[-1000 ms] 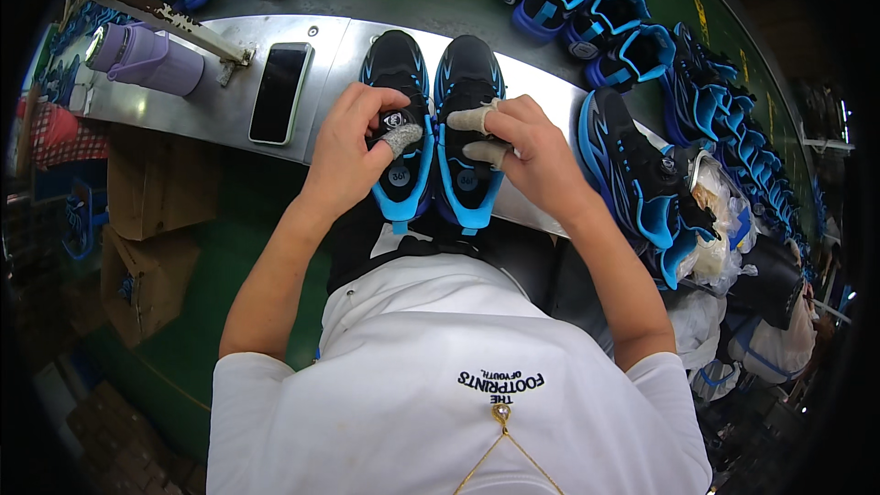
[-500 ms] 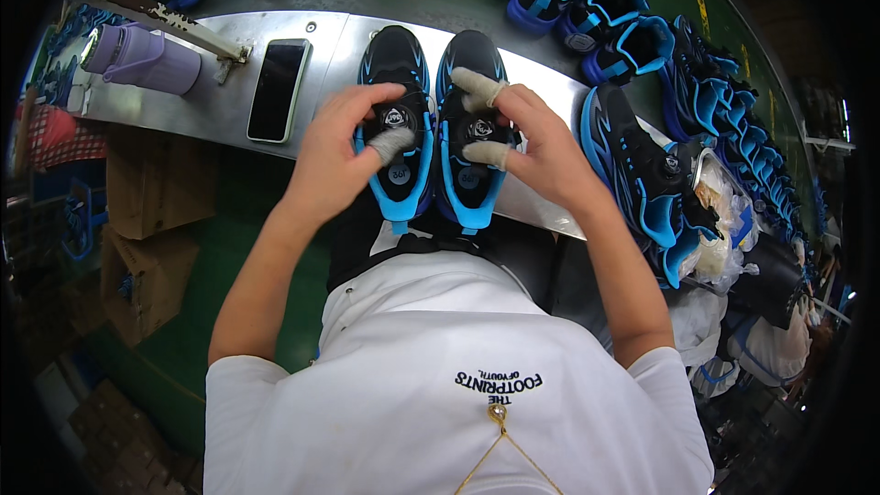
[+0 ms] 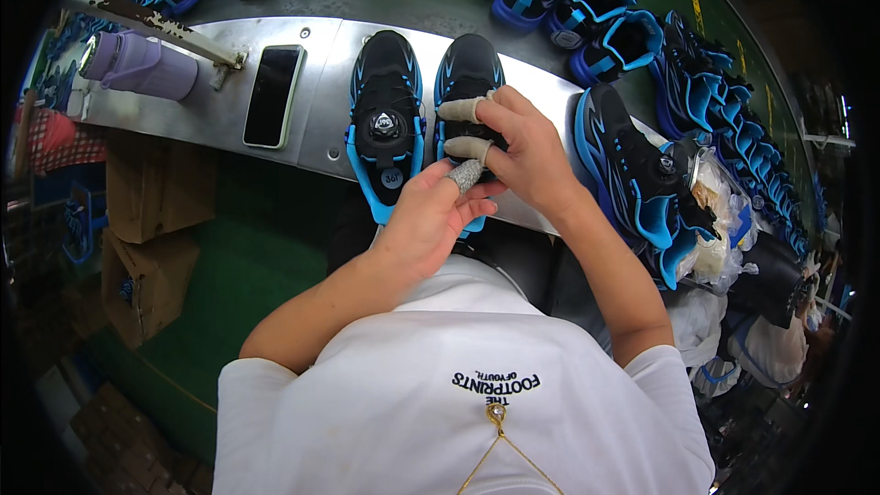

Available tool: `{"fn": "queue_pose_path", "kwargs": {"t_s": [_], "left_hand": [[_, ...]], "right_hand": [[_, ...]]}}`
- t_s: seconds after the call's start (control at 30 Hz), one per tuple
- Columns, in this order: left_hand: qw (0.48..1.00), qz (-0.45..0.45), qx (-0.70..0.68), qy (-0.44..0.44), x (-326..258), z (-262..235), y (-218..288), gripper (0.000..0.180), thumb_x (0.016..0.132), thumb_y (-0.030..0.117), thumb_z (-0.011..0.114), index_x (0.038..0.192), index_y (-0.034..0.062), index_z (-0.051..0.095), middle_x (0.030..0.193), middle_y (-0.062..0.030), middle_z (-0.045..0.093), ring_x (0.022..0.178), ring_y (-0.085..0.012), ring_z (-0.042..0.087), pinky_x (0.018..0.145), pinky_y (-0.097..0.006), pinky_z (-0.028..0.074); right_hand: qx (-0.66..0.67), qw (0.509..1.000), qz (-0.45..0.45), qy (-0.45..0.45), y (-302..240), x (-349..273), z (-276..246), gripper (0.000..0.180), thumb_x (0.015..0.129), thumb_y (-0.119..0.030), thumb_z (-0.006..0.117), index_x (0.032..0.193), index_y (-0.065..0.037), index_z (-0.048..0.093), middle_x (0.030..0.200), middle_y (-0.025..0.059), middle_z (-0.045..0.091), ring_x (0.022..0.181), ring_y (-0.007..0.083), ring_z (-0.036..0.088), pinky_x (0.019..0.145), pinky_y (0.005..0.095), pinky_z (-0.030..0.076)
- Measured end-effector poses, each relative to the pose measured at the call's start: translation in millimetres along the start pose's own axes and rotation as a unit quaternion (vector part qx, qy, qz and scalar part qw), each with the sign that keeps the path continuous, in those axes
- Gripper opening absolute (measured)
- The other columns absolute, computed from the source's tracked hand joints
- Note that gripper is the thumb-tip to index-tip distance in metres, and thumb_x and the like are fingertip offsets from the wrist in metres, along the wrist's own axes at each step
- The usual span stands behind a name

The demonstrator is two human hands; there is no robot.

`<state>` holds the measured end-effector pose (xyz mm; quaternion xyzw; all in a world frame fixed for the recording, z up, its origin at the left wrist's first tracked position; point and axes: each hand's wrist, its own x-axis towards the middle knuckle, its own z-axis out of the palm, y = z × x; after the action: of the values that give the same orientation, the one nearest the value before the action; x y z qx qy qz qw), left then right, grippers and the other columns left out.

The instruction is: The person cleans the interior and edges of black and blue sneakers using a cloth by hand, handling them one at a time and placing them on a conveyor belt.

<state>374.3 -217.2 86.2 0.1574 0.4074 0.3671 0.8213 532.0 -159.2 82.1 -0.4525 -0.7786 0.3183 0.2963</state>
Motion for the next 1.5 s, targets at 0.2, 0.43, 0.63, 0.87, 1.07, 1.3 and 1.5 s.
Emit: {"fn": "queue_pose_path", "kwargs": {"t_s": [0.2,0.43,0.63,0.87,1.07,1.3,1.5], "left_hand": [[0.999,0.024,0.024,0.021,-3,3,-5,0.032,0.101,0.007,0.043,0.132,-0.0007,0.047,0.129,-0.0135,0.057,0.12,-0.0263,0.059,0.077,-0.029,0.055],[0.999,0.016,0.041,0.014,1,5,-4,0.032,0.1,0.006,0.042,0.131,-0.0003,0.048,0.129,-0.0144,0.057,0.122,-0.0262,0.058,0.07,-0.028,0.056],[0.997,0.005,0.062,0.034,3,7,-6,0.031,0.1,0.008,0.045,0.13,0.0004,0.049,0.129,-0.0139,0.057,0.122,-0.0257,0.058,0.068,-0.028,0.057],[0.998,0.013,0.048,0.029,1,9,-12,0.033,0.099,0.005,0.04,0.131,0.0012,0.048,0.128,-0.0134,0.059,0.121,-0.0242,0.058,0.068,-0.028,0.057],[0.996,0.018,0.085,0.038,-1,15,-15,0.037,0.098,0.005,0.037,0.133,0.0016,0.047,0.129,-0.0121,0.058,0.123,-0.0252,0.056,0.068,-0.029,0.057],[0.995,0.025,0.09,0.047,-3,16,-19,0.033,0.098,0.005,0.039,0.129,0.0021,0.05,0.13,-0.0116,0.056,0.123,-0.0257,0.057,0.067,-0.029,0.057],[0.995,0.037,0.085,0.036,-1,15,-15,0.024,0.1,0.01,0.042,0.119,-0.0013,0.053,0.126,-0.0124,0.054,0.119,-0.0295,0.06,0.068,-0.035,0.06]], "right_hand": [[0.18,0.982,0.046,-0.036,1,-2,-14,0.053,0.077,-0.005,0.073,0.129,-0.013,0.065,0.091,0.0002,0.056,0.075,0.0099,0.047,0.068,0.0231,0.042],[0.11,0.994,0.018,0.019,4,-5,-7,0.047,0.079,-0.003,0.07,0.125,-0.011,0.067,0.097,0.0027,0.06,0.083,0.0119,0.055,0.073,0.0247,0.045],[0.088,0.995,0.032,-0.017,2,-9,-4,0.045,0.079,-0.004,0.07,0.123,-0.012,0.068,0.1,0.005,0.061,0.089,0.0152,0.058,0.077,0.0262,0.047],[0.152,0.988,-0.012,-0.024,7,-6,-13,0.042,0.075,-0.009,0.073,0.116,-0.015,0.069,0.085,0.0086,0.054,0.079,0.024,0.056,0.072,0.0337,0.048],[0.064,0.997,0.032,0.037,8,-16,-3,0.042,0.076,-0.009,0.072,0.118,-0.016,0.069,0.089,0.0073,0.056,0.082,0.0203,0.057,0.074,0.0307,0.048],[0.084,0.996,0.019,-0.004,7,-19,-4,0.049,0.074,-0.01,0.076,0.122,-0.017,0.068,0.087,0.0057,0.053,0.082,0.0195,0.056,0.074,0.0307,0.047],[0.181,0.98,0.086,0.02,45,24,-26,0.047,0.085,-0.02,0.073,0.129,-0.008,0.062,0.098,0.0045,0.065,0.084,0.0095,0.058,0.077,0.0248,0.048]]}}
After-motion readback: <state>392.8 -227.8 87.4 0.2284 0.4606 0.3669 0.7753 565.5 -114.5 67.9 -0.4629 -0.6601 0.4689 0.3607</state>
